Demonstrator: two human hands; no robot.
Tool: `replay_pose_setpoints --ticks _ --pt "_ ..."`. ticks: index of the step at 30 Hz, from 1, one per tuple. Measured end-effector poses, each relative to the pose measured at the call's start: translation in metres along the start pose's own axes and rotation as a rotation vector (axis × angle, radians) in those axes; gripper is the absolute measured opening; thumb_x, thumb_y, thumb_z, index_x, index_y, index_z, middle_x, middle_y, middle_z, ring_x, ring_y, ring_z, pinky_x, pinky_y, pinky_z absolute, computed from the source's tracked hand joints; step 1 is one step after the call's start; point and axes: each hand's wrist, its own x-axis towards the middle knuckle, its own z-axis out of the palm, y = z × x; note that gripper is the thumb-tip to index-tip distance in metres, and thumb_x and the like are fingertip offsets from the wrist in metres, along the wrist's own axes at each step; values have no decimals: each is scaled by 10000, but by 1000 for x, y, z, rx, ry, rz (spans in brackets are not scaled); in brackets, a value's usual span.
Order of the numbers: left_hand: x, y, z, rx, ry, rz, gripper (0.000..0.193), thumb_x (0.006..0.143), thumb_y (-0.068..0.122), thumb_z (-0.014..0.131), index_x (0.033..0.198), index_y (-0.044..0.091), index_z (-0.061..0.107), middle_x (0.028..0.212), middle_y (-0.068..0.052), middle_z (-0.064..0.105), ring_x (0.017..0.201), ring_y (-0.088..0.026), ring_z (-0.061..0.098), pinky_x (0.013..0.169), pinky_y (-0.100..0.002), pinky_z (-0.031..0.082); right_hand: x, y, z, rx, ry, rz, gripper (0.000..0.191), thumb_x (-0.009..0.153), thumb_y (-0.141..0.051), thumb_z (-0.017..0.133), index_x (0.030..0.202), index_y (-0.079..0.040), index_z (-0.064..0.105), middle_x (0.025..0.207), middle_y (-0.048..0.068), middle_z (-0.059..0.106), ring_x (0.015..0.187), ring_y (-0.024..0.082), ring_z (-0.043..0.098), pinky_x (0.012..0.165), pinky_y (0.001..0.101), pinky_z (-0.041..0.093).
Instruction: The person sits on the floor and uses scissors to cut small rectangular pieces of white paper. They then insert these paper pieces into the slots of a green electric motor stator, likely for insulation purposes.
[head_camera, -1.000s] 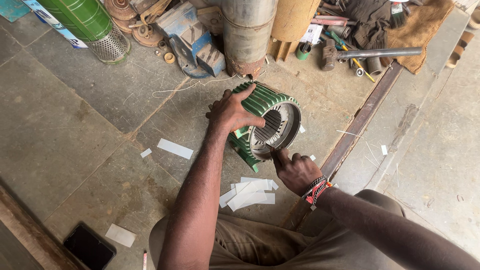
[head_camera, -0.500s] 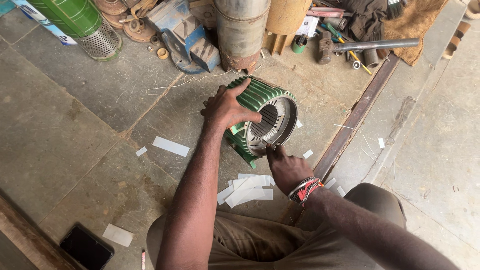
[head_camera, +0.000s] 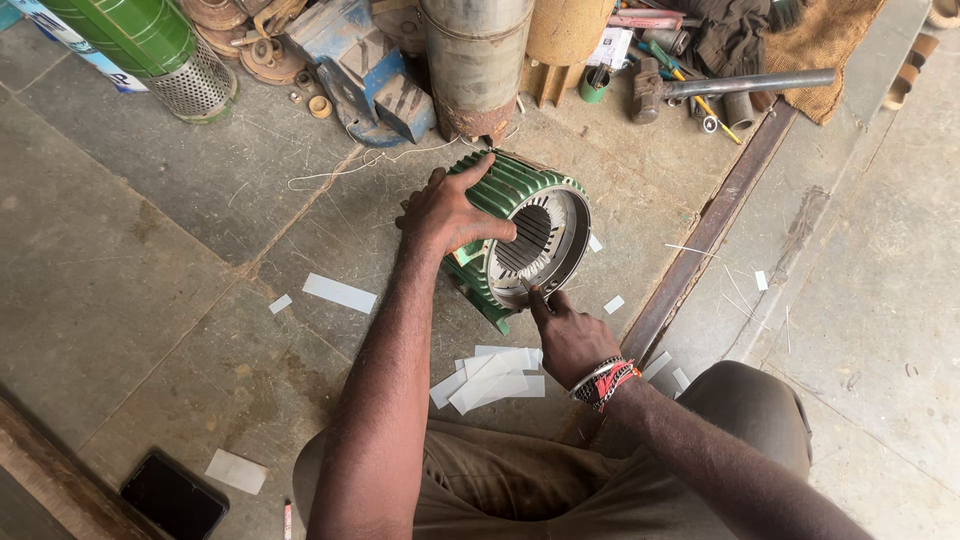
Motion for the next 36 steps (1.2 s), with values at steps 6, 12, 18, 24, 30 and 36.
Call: replay_pose_setpoints --ticks 6,12,18,24,30,36 --pt "0 0 0 22 -8 -35 1262 435 456 942 1556 493 364 1467 -112 493 1389 -403 464 1158 -690 339 -5 -2 -1 6 -18 31 807 857 -30 534 1586 -28 189 1368 296 478 787 379 721 699 466 618" --pt "3 -2 2 16 -10 -51 1259 431 444 946 1547 503 367 1473 -104 482 1398 -398 444 1154 -672 351 -21 4 5 40 10 46 780 870 -10 521 1590 -69 228 1314 227 545 746 323 722 664 446 620" --pt "6 -9 6 -6 11 17 1281 408 449 941 1556 470 373 1438 -124 518 1365 -349 514 1166 -582 398 -33 15 13 170 104 52 586 949 -98 529 1523 -155 424 1137 141 649 722 279 711 627 410 615" --pt "15 -17 9 12 6 32 1270 431 465 960 1558 453 374 1424 -134 528 1343 -350 534 1136 -572 429 -42 76 19 372 420 29 482 928 -137 583 1405 -202 613 984 116 753 688 249 731 625 386 625" --pt "15 -22 13 -108 17 78 1307 372 432 965 1549 424 395 1392 -130 576 1303 -321 593 1114 -550 469 19 132 44 230 302 346 573 894 -66 583 1437 -252 596 1217 120 700 851 283 723 765 410 623" --pt "2 -16 14 16 60 59 1276 422 377 967 1566 438 404 1449 -154 514 1308 -375 561 1082 -567 494 45 132 61 242 621 142 634 803 -75 676 1424 -162 583 1331 169 614 1095 366 656 922 475 542"
